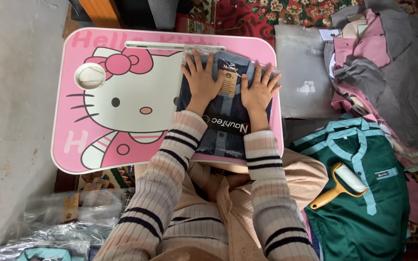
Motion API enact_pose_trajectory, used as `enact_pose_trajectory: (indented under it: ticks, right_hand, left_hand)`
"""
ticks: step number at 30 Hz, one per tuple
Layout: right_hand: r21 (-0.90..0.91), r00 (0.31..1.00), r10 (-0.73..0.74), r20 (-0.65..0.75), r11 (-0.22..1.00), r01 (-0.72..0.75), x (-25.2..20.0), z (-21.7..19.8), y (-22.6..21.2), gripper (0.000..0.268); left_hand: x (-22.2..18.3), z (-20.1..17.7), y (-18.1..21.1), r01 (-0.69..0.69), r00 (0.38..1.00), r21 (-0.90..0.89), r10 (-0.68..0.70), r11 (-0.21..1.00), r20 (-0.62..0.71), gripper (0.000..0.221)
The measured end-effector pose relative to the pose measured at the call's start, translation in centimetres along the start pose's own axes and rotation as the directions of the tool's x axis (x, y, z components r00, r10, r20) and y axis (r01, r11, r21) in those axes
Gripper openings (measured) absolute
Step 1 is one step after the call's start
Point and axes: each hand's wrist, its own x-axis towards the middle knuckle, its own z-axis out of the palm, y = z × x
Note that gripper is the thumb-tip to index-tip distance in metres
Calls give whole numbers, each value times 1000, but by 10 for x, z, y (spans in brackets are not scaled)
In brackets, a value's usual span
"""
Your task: The person handles a blue shirt, places it inside a plastic bag, and then uses a lint roller on a green shirt.
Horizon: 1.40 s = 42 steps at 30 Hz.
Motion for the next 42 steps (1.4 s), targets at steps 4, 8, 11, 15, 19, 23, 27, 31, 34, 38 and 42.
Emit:
enact_pose_trajectory:
  ticks: [4, 8, 11, 15, 19, 23, 27, 31, 34, 38, 42]
  right_hand:
    - [19, 943, 89, 321, 995, -101, 6, -34, -7, 74]
    - [462, 979, -165, 123, 882, 91, 10, -39, 67, 80]
    - [314, 994, -83, -67, 944, 100, -41, -67, 95, 57]
    - [446, 1000, -21, 13, 895, 13, -110, -88, 97, 53]
    - [383, 995, 14, 94, 922, -49, -148, -88, 90, 60]
    - [376, 993, 7, 114, 925, -50, -162, -86, 85, 64]
    - [464, 966, -16, 257, 879, -109, -178, -109, 65, 77]
    - [628, 956, -100, 276, 771, -101, -183, -84, 78, 70]
    - [690, 991, -55, 121, 723, -44, -196, -71, 70, 88]
    - [770, 968, -213, 132, 637, 35, -201, -53, 73, 94]
    - [871, 916, -351, 196, 492, 2, -204, -37, 57, 101]
  left_hand:
    - [11, -1, -6, 42, 977, -13, -39, 999, 209, 89]
    - [-4, -74, -39, 78, 965, -457, 49, 886, 259, 74]
    - [-29, -55, -87, -87, 987, -360, 32, 929, -157, 68]
    - [-77, -52, -110, 210, 969, -492, -112, 845, 220, 68]
    - [-112, -64, -93, 221, 972, -485, -148, 846, 184, 54]
    - [-120, -71, -79, 225, 973, -409, -178, 885, 150, 48]
    - [-134, -94, -73, 201, 978, -373, -167, 906, 122, 34]
    - [-151, -118, -87, 231, 972, -399, -195, 887, 129, 45]
    - [-167, -136, -108, 197, 980, -455, -181, 868, 80, 45]
    - [-197, -149, -127, 242, 966, -420, -256, 875, 23, 46]
    - [-223, -131, -160, 220, 954, -332, -274, 917, -126, 31]
